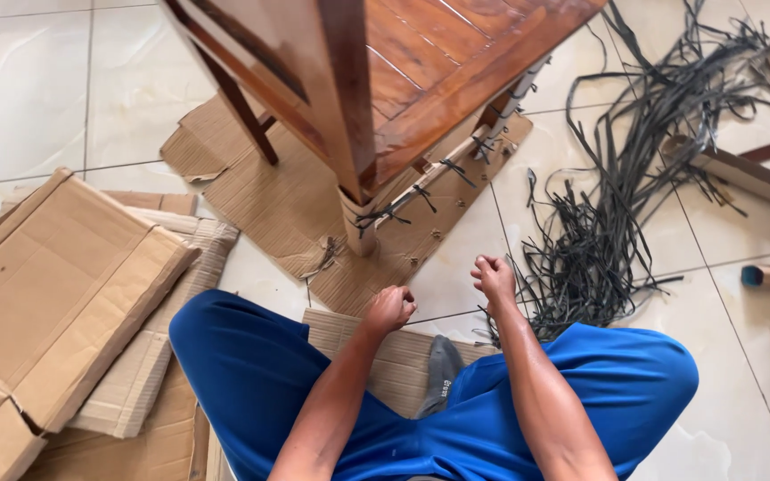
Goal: Wrap the legs of a wooden chair with protective cardboard and secure it using string.
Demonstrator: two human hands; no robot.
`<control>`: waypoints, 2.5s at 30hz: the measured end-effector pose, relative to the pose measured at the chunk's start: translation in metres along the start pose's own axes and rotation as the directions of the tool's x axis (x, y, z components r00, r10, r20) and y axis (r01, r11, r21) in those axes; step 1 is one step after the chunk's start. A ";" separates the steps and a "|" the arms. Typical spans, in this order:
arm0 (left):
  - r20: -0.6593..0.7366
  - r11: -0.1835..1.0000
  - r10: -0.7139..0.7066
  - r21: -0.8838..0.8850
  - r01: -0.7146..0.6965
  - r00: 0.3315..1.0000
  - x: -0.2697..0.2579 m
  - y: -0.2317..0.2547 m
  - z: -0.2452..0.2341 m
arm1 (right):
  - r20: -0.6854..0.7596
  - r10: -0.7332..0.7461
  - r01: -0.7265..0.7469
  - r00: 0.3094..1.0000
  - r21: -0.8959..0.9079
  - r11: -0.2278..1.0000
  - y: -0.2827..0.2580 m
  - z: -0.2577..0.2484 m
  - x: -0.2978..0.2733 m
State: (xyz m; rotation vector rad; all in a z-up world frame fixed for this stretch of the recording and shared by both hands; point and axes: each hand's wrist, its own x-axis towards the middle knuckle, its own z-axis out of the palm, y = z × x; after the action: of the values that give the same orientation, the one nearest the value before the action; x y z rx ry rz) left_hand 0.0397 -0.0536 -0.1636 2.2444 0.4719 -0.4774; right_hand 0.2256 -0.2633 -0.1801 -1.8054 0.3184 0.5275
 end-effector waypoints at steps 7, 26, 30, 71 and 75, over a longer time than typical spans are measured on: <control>0.093 1.000 0.014 0.003 -0.014 0.996 -0.007 0.020 -0.006 | -0.159 -0.047 -0.066 0.986 -0.634 0.771 0.097 -0.059 0.062; 0.135 0.999 -0.039 0.030 0.035 0.990 -0.008 0.011 -0.009 | -0.048 0.045 -0.065 0.998 -0.817 0.573 0.087 -0.067 0.078; 0.077 0.999 -0.036 -0.024 0.038 0.996 -0.009 0.012 -0.013 | 0.048 -0.039 0.061 0.998 -0.775 0.630 0.024 -0.047 0.030; -0.296 0.042 -0.749 -0.914 -0.402 0.593 -0.023 -0.015 -0.086 | 0.400 -0.059 0.381 0.915 -0.805 0.455 -0.043 0.025 -0.110; -0.377 0.100 -0.802 -0.849 -0.519 0.463 -0.026 -0.019 -0.095 | 0.358 -0.062 0.345 0.932 -0.816 0.464 -0.049 0.022 -0.113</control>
State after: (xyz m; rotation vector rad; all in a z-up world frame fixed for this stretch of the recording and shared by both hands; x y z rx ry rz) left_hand 0.0264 0.0254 -0.1032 0.6662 1.2015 0.9261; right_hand 0.1471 -0.2338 -0.0870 -2.6706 -0.4979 0.8575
